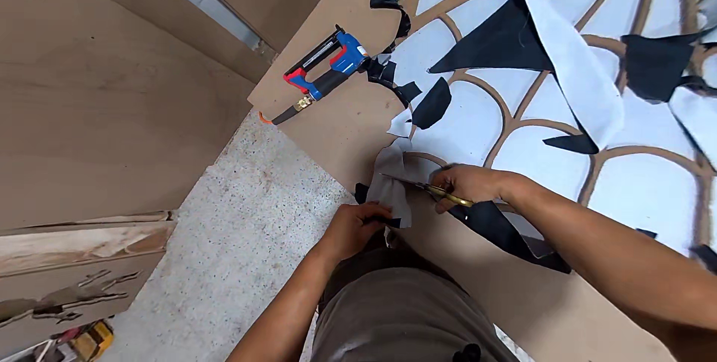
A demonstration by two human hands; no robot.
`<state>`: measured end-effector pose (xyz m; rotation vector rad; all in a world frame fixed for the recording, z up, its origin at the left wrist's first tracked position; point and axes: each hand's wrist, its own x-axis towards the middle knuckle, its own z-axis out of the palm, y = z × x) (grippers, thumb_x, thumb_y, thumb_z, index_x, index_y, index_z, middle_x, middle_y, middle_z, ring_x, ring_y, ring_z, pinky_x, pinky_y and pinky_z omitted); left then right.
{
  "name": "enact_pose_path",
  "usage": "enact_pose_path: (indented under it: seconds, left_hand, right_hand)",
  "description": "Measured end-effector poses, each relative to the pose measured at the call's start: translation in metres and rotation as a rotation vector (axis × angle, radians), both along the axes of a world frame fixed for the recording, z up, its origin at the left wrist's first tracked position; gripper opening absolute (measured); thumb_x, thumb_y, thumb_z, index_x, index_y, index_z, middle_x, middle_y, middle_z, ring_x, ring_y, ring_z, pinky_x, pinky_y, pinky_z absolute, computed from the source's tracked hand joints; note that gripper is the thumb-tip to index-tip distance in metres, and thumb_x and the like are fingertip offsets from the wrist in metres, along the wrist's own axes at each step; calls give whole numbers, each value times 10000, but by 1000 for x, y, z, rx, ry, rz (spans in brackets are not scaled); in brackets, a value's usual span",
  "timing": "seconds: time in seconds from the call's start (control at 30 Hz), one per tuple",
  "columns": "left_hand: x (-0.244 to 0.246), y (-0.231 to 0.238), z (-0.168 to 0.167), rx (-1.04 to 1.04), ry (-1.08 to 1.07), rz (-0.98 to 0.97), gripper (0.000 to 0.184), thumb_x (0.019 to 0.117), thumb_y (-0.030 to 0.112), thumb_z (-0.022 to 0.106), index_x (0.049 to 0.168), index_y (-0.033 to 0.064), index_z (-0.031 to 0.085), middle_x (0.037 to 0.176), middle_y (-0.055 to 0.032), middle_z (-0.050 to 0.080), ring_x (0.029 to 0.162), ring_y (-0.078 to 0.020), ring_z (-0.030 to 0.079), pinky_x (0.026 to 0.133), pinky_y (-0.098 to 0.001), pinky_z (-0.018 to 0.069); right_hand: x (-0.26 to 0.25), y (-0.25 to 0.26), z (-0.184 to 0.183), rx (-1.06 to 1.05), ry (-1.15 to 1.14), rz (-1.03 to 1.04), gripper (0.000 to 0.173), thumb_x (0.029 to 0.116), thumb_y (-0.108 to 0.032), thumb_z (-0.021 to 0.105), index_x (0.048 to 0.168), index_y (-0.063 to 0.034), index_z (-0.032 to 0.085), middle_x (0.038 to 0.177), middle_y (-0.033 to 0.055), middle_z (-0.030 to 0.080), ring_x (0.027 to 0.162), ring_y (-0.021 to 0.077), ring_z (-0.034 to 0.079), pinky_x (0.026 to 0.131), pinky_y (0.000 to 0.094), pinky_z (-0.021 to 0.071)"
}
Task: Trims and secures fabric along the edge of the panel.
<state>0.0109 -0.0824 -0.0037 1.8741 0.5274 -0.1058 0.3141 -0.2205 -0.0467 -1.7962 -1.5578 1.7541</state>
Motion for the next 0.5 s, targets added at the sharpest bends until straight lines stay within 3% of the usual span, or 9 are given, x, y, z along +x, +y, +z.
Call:
enact_pose_path:
  seconds: [0.07, 0.1, 0.2, 0.27, 0.37, 0.47, 0.5]
  left_hand:
    - [0, 6, 7, -34, 35, -37, 143, 951, 76, 701, 1038, 125, 803, 1168, 34, 767, 1223, -92, 663, 1134, -394, 516]
    - [2, 11, 12, -27, 70, -70, 139, 951, 90, 704, 1040, 132, 802, 1147, 42, 771, 1180, -77, 680, 1095, -382, 541]
    - [6, 29, 30, 7, 250, -210, 107, 980, 170, 690, 1049, 149, 769, 959, 30, 761, 893, -76, 716, 858, -378, 607]
    - [0, 41, 41, 75, 358, -287, 153, 1020, 232, 631, 1063, 145, 749, 908, -6, 746, 843, -128, 711, 812, -427, 597]
    - [4, 71, 50, 267, 408, -188, 184, 1039, 213, 602, 1092, 122, 753, 938, -77, 754, 875, -230, 732, 833, -544, 594]
    - [53, 99, 54, 474, 349, 48, 232, 1042, 226, 605, 1204, 107, 721, 1119, -149, 733, 1046, -322, 708, 934, -616, 550]
    - [73, 100, 54, 589, 283, 85, 312, 1032, 240, 615, 1313, 119, 675, 1268, -158, 689, 1185, -340, 661, 1014, -619, 515]
  right_hand:
    - [-9, 19, 12, -46, -52, 40, 513, 834, -503, 827, 1175, -144, 694, 890, 72, 691, 811, 229, 660, 777, 515, 556]
    - [-15, 29, 14, -30, -96, 59, 525, 833, -509, 827, 1176, -135, 691, 906, 83, 696, 830, 247, 670, 788, 531, 559]
    - [-26, 40, 7, 60, -148, 43, 493, 822, -511, 835, 1107, -124, 721, 879, 78, 703, 809, 243, 677, 771, 521, 566]
    - [-34, 30, 16, 73, -145, -12, 485, 817, -502, 842, 1096, -124, 722, 876, 81, 696, 803, 247, 672, 762, 528, 567]
    - [-57, -19, 39, 20, -115, -179, 424, 829, -464, 839, 1088, -149, 725, 893, 64, 702, 821, 244, 678, 775, 542, 573]
    - [-90, -87, 42, -115, 2, -410, 466, 858, -548, 779, 1129, -175, 712, 912, 48, 719, 825, 214, 692, 790, 520, 580]
    - [-102, -107, 43, -188, 57, -494, 509, 867, -568, 760, 1173, -166, 700, 937, 57, 716, 825, 213, 688, 793, 506, 579]
